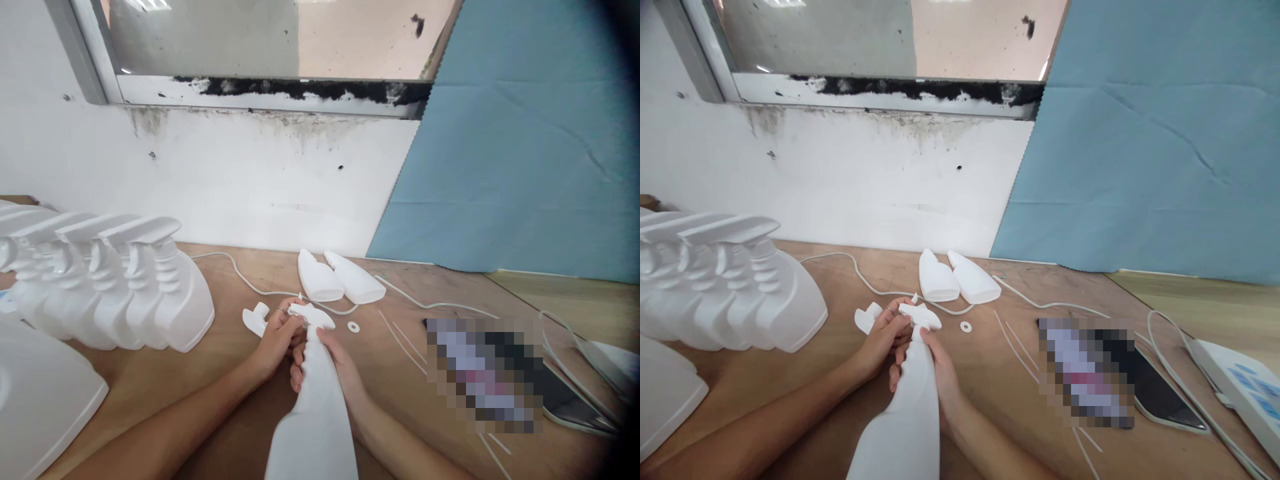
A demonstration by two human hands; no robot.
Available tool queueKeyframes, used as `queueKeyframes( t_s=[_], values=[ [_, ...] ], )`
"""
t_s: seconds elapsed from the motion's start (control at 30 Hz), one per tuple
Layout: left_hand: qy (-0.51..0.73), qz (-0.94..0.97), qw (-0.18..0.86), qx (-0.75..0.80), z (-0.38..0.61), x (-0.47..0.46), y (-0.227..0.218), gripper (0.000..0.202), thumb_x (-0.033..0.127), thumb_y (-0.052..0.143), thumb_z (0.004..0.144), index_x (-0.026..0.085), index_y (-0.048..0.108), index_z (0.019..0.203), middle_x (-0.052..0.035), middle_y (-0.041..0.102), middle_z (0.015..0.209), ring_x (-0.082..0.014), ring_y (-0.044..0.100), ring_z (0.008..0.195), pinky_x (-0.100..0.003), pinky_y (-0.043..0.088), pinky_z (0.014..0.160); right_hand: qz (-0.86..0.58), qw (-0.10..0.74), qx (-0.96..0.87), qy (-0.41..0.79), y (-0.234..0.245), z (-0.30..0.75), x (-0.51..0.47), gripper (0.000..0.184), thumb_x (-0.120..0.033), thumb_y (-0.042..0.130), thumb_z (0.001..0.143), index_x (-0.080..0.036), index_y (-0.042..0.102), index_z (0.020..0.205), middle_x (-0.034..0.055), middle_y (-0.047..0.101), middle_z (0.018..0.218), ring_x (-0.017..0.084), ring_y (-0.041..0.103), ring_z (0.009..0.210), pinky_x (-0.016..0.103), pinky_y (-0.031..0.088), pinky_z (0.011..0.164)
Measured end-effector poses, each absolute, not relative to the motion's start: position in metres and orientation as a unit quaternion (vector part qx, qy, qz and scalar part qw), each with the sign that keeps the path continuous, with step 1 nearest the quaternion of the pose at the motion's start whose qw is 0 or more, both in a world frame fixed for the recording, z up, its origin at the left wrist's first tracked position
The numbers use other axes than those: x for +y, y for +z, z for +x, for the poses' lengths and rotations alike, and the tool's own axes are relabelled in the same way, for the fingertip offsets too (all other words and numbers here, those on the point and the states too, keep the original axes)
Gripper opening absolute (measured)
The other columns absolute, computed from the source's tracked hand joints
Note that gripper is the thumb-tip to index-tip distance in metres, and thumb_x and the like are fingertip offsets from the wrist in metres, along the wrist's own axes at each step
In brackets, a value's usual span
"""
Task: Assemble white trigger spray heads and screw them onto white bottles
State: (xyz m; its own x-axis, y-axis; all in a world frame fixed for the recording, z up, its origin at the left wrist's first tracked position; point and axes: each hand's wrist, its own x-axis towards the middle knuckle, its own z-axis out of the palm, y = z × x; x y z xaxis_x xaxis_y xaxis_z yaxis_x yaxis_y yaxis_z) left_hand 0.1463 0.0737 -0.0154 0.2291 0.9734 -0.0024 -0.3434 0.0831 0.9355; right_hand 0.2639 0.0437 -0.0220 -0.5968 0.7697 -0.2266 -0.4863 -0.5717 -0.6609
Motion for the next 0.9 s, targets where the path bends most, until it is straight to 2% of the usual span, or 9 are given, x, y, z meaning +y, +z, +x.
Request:
queueKeyframes(
  t_s=[0.17,0.3,0.47,0.67,0.9],
  values=[
    [0.496,0.446,0.647,0.370,0.1460,0.0737,-0.0159,0.030,0.035,0.056,0.074,0.022,0.047,0.099,0.0111,0.029,0.051,-0.0052,0.026,0.039,-0.012,0.020,0.036,-0.244,0.389,-0.281,0.843,-0.0239,0.2655,0.0458,0.060,-0.065,0.037,0.080,-0.012,0.062,0.066,0.0098,0.061,0.051,0.018,0.057,0.045,0.024,0.037,0.044],
    [0.500,0.446,0.643,0.371,0.1460,0.0738,-0.0174,0.029,0.036,0.055,0.075,0.022,0.048,0.099,0.0110,0.030,0.051,-0.0051,0.027,0.038,-0.012,0.021,0.036,-0.242,0.366,-0.289,0.851,-0.0256,0.2650,0.0458,0.054,-0.063,0.044,0.078,-0.013,0.059,0.062,0.0088,0.061,0.049,0.018,0.057,0.045,0.024,0.037,0.045],
    [0.496,0.444,0.647,0.371,0.1460,0.0734,-0.0174,0.028,0.034,0.055,0.075,0.023,0.047,0.100,0.0111,0.031,0.052,-0.0049,0.028,0.037,-0.012,0.022,0.035,-0.239,0.399,-0.290,0.837,-0.0254,0.2647,0.0445,0.057,-0.062,0.037,0.080,-0.012,0.060,0.067,0.0096,0.062,0.051,0.019,0.056,0.044,0.025,0.038,0.043],
    [0.485,0.432,0.652,0.393,0.1459,0.0726,-0.0147,0.030,0.035,0.055,0.074,0.023,0.047,0.099,0.0116,0.031,0.050,-0.0040,0.029,0.035,-0.011,0.022,0.036,-0.241,0.395,-0.288,0.838,-0.0242,0.2666,0.0445,0.055,-0.062,0.039,0.080,-0.013,0.060,0.068,0.0072,0.060,0.049,0.017,0.054,0.042,0.024,0.038,0.043],
    [0.482,0.436,0.652,0.391,0.1454,0.0732,-0.0159,0.029,0.036,0.055,0.074,0.023,0.047,0.099,0.0117,0.031,0.051,-0.0037,0.030,0.034,-0.012,0.023,0.035,-0.232,0.396,-0.303,0.835,-0.0276,0.2669,0.0447,0.054,-0.060,0.039,0.081,-0.012,0.060,0.068,0.0088,0.062,0.051,0.018,0.056,0.045,0.025,0.039,0.046]
  ],
)
